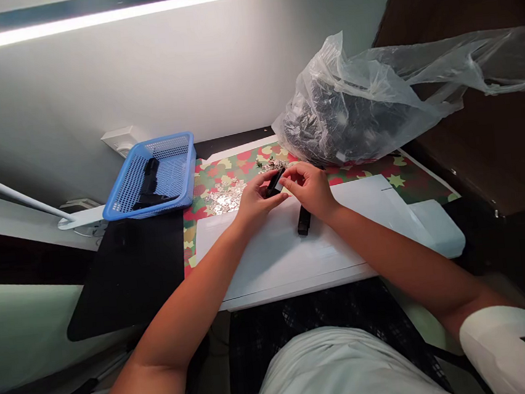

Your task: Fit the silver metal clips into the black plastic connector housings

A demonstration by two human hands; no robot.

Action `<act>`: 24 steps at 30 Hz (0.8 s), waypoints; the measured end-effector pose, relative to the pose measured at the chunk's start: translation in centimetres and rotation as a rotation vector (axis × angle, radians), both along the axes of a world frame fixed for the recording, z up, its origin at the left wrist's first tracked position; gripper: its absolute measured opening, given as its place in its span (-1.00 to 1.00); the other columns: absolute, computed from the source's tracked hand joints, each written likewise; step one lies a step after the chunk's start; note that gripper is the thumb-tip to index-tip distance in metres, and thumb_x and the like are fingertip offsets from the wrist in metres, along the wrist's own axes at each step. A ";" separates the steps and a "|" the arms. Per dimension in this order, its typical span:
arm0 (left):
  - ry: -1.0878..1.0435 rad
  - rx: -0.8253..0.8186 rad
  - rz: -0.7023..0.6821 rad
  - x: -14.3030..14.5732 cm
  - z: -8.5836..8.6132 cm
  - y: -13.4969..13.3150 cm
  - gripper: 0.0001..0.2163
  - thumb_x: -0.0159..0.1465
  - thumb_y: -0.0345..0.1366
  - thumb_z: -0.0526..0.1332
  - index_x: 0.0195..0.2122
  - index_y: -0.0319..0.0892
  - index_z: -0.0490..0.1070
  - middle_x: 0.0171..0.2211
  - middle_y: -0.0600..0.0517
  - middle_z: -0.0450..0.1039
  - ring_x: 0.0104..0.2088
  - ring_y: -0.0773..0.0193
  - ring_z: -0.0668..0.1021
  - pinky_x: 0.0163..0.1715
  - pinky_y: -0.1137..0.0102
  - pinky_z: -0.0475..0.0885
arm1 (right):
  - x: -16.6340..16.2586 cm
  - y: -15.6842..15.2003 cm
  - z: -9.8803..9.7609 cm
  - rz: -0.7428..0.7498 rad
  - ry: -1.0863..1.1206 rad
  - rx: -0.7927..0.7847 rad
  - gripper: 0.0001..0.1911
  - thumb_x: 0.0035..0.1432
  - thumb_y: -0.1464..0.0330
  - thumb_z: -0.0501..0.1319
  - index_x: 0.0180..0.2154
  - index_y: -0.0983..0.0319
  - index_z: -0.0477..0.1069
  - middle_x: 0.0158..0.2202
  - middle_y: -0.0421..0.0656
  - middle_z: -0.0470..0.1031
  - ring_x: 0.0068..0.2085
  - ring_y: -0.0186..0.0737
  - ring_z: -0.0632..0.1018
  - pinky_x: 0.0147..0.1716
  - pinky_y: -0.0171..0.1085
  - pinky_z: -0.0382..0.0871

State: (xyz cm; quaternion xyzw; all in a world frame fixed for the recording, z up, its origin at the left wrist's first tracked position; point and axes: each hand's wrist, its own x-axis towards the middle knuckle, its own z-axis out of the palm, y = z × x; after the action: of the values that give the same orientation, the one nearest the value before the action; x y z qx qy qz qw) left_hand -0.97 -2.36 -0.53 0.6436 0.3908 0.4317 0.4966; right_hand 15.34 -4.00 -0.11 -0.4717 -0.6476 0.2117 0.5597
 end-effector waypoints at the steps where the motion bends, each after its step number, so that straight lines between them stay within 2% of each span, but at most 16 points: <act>1: 0.002 -0.002 0.004 0.0 0.0 0.0 -0.41 -0.02 -0.22 0.49 0.07 -0.19 0.45 -0.25 -0.03 0.57 -0.32 0.25 0.59 -0.29 0.34 0.52 | 0.0 0.0 0.0 -0.005 -0.012 0.007 -0.93 0.10 0.39 0.29 -0.43 0.21 0.46 -0.48 -0.26 0.39 -0.45 -0.33 0.33 -0.38 -0.28 0.23; 7: -0.018 0.012 0.003 0.0 0.1 -0.1 -0.43 -0.01 -0.22 0.49 0.05 -0.17 0.46 -0.16 -0.06 0.57 -0.27 0.25 0.60 -0.24 0.33 0.54 | 0.0 0.1 -0.3 -0.025 -0.060 0.013 -0.92 0.12 0.37 0.26 -0.42 0.21 0.43 -0.47 -0.25 0.36 -0.42 -0.30 0.35 -0.34 -0.25 0.26; 10: -0.037 0.002 0.010 0.1 0.1 -0.2 -0.43 -0.02 -0.23 0.49 0.04 -0.17 0.47 -0.13 -0.07 0.57 -0.26 0.25 0.60 -0.23 0.33 0.54 | 0.1 0.2 -0.6 -0.069 -0.060 0.030 -0.91 0.10 0.34 0.29 -0.32 0.20 0.45 -0.38 -0.21 0.39 -0.35 -0.26 0.39 -0.29 -0.23 0.32; 12: -0.052 -0.016 0.009 0.2 0.1 -0.2 -0.43 -0.03 -0.23 0.49 0.04 -0.17 0.47 -0.15 -0.06 0.58 -0.29 0.27 0.59 -0.24 0.34 0.53 | 0.3 0.3 -0.6 -0.089 -0.030 0.027 -0.74 0.07 0.31 0.33 -0.17 0.19 0.45 -0.20 -0.13 0.45 -0.24 -0.21 0.45 -0.28 -0.23 0.37; 15: -0.081 -0.033 -0.020 0.3 0.1 -0.2 -0.43 -0.01 -0.21 0.49 0.05 -0.18 0.47 -0.22 -0.05 0.59 -0.28 0.24 0.60 -0.24 0.32 0.53 | 0.3 0.7 -0.8 0.017 0.023 -0.036 -0.54 0.05 0.17 0.36 -0.02 0.18 0.43 -0.02 -0.06 0.48 -0.12 -0.13 0.51 -0.29 -0.24 0.44; 18: -0.098 -0.030 -0.058 0.3 0.2 0.1 -0.42 -0.02 -0.19 0.49 0.05 -0.20 0.48 -0.20 -0.07 0.59 -0.21 0.17 0.61 -0.18 0.28 0.53 | -0.1 1.1 -1.2 0.130 0.059 -0.119 -0.47 0.03 0.02 0.37 -0.05 0.20 0.50 -0.16 -0.10 0.57 -0.23 -0.15 0.56 -0.26 -0.21 0.49; 21: -0.046 -0.019 -0.079 -0.2 0.5 0.4 -0.40 -0.03 -0.18 0.50 0.06 -0.19 0.48 -0.17 -0.08 0.57 -0.20 0.17 0.60 -0.19 0.28 0.53 | 0.1 1.6 -1.1 0.155 0.109 -0.168 -0.47 0.12 -0.10 0.26 -0.15 0.20 0.57 -0.32 -0.14 0.60 -0.35 -0.18 0.57 -0.32 -0.21 0.52; 24: -0.002 -0.006 -0.094 -1.1 0.7 0.8 -0.36 0.02 -0.11 0.47 0.14 -0.11 0.41 -0.11 -0.08 0.53 -0.19 0.19 0.59 -0.18 0.26 0.55 | 2.9 2.4 1.4 0.048 0.127 -0.067 -0.45 0.20 -0.13 0.15 -0.21 0.20 0.59 -0.30 -0.12 0.61 -0.33 -0.15 0.60 -0.33 -0.20 0.53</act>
State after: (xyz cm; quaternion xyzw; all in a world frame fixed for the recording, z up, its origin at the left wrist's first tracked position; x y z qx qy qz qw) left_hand -2.03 -1.59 0.14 0.6594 0.3610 0.4075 0.5185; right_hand 18.25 -1.57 1.31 -0.4602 -0.6146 0.2759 0.5783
